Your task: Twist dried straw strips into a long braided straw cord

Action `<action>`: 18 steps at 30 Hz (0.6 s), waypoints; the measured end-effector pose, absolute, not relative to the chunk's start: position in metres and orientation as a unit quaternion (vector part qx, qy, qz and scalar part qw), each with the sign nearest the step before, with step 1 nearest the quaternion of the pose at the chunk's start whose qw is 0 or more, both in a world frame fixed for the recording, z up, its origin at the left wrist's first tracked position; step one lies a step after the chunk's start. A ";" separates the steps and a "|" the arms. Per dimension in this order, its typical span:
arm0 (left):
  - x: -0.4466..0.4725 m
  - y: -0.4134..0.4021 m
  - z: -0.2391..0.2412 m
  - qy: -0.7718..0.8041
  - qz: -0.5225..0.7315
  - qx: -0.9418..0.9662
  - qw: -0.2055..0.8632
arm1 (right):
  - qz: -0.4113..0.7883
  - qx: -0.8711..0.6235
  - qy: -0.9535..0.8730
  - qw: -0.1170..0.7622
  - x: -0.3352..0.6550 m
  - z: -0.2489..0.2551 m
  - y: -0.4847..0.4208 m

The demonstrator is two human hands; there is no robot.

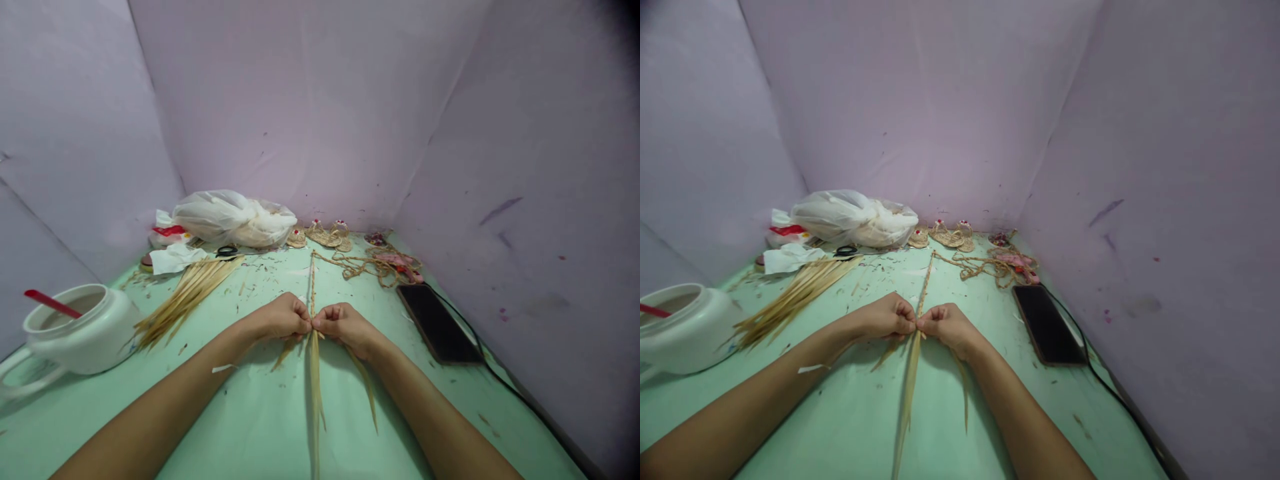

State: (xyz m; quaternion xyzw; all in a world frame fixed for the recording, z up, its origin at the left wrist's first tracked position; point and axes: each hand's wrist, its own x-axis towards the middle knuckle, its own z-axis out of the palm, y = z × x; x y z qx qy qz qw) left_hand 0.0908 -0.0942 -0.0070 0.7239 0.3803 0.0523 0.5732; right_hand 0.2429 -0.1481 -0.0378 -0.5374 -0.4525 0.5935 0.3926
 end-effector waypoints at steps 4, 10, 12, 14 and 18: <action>0.091 -0.094 -0.004 0.386 0.050 0.742 0.546 | 0.589 -0.554 -0.438 0.393 0.241 -0.036 -0.148; 0.095 -0.100 -0.007 0.481 0.032 0.714 0.508 | 0.572 -0.579 -0.398 0.422 0.233 -0.033 -0.151; 0.097 -0.105 -0.007 0.502 0.024 0.721 0.478 | 0.575 -0.588 -0.378 0.425 0.230 -0.032 -0.152; 0.099 -0.113 -0.004 0.519 0.025 0.746 0.416 | 0.578 -0.605 -0.352 0.420 0.229 -0.031 -0.152; 0.105 -0.134 0.004 0.527 0.034 0.817 0.233 | 0.571 -0.625 -0.326 0.422 0.227 -0.033 -0.151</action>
